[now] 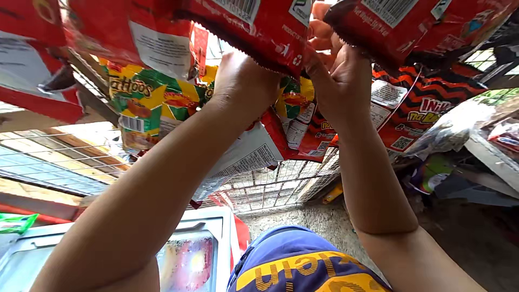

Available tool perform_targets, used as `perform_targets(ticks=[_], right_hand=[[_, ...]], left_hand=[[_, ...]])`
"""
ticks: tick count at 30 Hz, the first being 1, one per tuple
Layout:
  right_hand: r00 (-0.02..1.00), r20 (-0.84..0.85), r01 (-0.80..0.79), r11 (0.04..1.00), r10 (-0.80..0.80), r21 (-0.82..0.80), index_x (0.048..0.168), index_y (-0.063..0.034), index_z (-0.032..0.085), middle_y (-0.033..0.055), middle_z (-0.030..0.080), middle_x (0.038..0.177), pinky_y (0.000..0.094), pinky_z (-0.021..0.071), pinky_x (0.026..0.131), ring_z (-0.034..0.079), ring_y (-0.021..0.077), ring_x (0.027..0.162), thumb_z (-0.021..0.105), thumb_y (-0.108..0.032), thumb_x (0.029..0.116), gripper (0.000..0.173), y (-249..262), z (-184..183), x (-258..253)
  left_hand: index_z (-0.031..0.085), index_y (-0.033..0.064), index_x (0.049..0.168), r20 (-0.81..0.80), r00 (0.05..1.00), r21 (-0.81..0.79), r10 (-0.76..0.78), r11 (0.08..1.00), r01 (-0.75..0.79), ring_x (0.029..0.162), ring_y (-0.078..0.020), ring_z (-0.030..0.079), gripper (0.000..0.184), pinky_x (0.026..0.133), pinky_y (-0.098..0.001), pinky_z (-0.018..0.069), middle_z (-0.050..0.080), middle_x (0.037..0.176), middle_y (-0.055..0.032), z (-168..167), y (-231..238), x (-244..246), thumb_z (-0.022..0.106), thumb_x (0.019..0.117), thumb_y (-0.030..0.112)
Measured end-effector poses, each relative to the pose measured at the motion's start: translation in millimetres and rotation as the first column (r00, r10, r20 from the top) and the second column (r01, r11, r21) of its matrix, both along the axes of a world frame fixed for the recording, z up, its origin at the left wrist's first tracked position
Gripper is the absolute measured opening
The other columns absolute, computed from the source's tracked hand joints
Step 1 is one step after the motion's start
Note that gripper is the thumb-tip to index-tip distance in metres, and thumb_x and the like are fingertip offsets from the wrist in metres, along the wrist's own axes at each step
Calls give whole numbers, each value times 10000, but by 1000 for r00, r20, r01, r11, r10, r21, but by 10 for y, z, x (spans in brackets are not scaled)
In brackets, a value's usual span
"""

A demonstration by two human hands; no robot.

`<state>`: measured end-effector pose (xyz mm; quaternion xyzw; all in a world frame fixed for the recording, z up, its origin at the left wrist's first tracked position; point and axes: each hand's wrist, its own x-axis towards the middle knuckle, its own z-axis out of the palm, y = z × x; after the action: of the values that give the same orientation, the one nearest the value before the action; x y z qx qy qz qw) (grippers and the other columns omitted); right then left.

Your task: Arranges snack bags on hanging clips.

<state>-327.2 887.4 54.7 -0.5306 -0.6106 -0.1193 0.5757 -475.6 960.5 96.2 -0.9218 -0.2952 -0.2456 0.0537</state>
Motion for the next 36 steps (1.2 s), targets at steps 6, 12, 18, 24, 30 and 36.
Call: perform_targets(ticks=[6,12,18,24,30,36], right_hand=[[996,55,69,995,-74,74,1283,63,609,145,690,1234,283,569,983,680,129,1140,603,-205,1033,367,1,-2,15],[992,13,121,991,-122,63,1212,0,671,82,724,1160,235,559,869,683,65,1007,602,-191,1018,281,68,6,-18],[964,127,254,950,-233,-184,1371,-63,631,81,726,1206,425,516,816,677,177,917,492,-332,1065,431,-17,82,-99],[913,263,337,940,-312,-52,1275,-43,683,83,654,764,449,468,609,601,233,643,485,-275,1072,367,11,-12,-102],[904,275,320,945,-326,69,1315,-13,649,153,730,1107,470,503,928,680,296,1060,536,-159,1040,331,12,-120,-133],[890,349,247,954,-293,170,1334,-32,625,154,642,1389,417,453,996,593,308,1228,560,-172,1038,334,-202,-365,-141]], left_hand=[[691,64,1158,-42,999,0,15,1000,-15,1149,-409,644,277,907,-615,479,692,1173,-208,26,-3,11,556,1030,270],[690,79,1168,-24,1000,-28,-2,1000,1,1182,-416,625,261,930,-629,463,683,1194,-208,34,-12,0,540,1038,248],[681,62,1161,-28,1000,-31,5,1000,-6,1159,-426,633,302,909,-638,469,682,1173,-222,37,-6,7,512,1056,289],[685,56,1147,-30,1000,-7,-4,1000,3,1145,-436,638,291,882,-647,472,685,1163,-228,24,6,5,509,1051,267],[696,70,1144,-27,999,48,-43,998,45,1149,-437,642,260,878,-652,476,691,1168,-220,-18,52,-12,533,1040,245],[693,57,1130,-1,999,48,-42,998,42,1118,-425,657,285,860,-638,488,696,1145,-220,-27,64,-13,533,1040,276]])
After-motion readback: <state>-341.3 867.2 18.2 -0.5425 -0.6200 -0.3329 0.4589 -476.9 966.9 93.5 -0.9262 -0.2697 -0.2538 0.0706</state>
